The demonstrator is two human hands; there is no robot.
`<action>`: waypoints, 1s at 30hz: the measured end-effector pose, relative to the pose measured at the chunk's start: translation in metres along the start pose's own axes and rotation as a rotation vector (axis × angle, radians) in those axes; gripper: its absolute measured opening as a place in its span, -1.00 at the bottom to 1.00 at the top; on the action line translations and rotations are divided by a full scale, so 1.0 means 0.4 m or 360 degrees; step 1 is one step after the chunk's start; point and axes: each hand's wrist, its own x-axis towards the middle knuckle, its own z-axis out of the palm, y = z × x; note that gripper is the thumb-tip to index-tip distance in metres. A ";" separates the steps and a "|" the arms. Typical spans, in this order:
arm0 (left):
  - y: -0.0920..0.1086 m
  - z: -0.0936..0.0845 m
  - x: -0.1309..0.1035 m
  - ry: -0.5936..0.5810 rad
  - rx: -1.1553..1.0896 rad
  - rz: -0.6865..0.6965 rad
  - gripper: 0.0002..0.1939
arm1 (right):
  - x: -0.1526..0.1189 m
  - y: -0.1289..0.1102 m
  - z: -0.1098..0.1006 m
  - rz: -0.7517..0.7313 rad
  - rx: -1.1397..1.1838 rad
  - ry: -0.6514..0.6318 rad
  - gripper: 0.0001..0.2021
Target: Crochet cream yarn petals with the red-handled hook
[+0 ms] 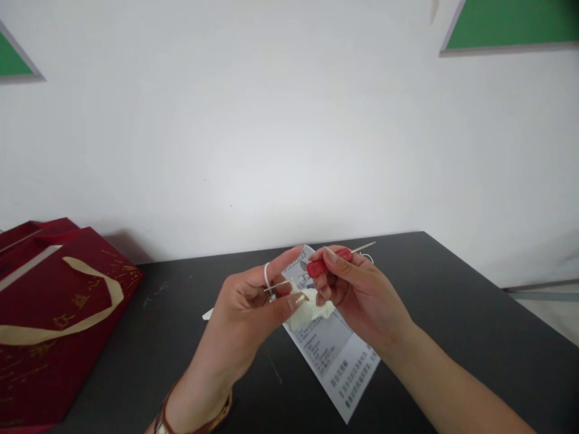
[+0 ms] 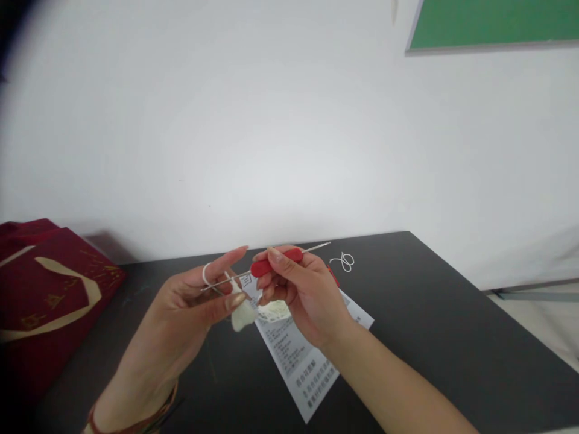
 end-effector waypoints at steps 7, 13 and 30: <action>0.005 -0.012 0.021 0.0060 0.0121 0.0078 -0.60 | 0.027 -0.001 -0.019 0.0017 -0.0061 0.0015 -0.81; -0.017 -0.026 0.041 0.0018 0.0305 0.0149 -0.57 | 0.049 0.011 -0.036 0.0059 -0.0113 0.0008 -0.79; -0.028 -0.027 0.052 0.0035 0.0167 0.0261 -0.74 | 0.039 0.022 -0.040 -0.0103 -0.0399 -0.0111 -0.82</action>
